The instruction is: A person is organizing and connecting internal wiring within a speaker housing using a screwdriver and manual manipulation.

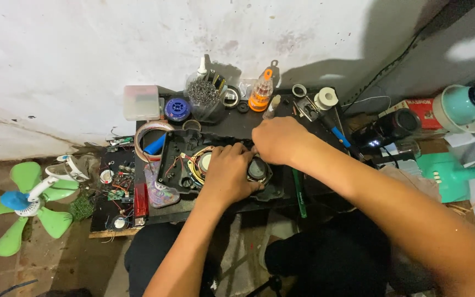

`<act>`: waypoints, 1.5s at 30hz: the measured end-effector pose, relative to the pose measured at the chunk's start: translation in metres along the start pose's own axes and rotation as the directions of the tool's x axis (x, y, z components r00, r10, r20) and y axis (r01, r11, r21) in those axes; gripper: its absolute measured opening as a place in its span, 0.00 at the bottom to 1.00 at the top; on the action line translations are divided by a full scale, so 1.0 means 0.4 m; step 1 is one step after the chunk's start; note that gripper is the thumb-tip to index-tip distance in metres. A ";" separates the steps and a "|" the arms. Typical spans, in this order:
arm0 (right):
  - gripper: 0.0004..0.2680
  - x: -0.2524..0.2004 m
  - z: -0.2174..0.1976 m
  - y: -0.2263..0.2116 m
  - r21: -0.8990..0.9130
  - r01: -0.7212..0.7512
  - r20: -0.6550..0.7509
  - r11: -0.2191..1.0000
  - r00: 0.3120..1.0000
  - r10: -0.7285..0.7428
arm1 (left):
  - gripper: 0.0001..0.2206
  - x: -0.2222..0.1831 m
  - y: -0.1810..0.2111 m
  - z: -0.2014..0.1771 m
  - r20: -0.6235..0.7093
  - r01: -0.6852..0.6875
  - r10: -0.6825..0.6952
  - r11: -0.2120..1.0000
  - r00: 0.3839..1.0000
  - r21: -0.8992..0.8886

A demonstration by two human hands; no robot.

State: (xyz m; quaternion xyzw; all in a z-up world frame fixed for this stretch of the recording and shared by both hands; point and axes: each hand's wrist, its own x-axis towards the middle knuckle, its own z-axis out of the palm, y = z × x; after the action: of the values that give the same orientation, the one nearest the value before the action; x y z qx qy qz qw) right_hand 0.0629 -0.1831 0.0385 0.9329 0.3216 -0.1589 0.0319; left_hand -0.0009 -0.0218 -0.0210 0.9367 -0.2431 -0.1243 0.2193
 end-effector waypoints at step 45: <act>0.06 -0.041 0.000 0.027 -0.003 -0.072 0.006 0.997 0.997 0.072 | 0.32 -0.054 -0.026 -0.116 -0.041 -0.014 0.000 0.945 0.999 -0.326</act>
State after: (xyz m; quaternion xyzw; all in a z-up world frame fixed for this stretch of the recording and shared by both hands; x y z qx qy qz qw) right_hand 0.0573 -0.2013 0.0433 0.9434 0.2879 -0.1599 0.0398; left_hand 0.0009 0.0137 0.0174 0.8890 -0.2181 -0.1430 0.3763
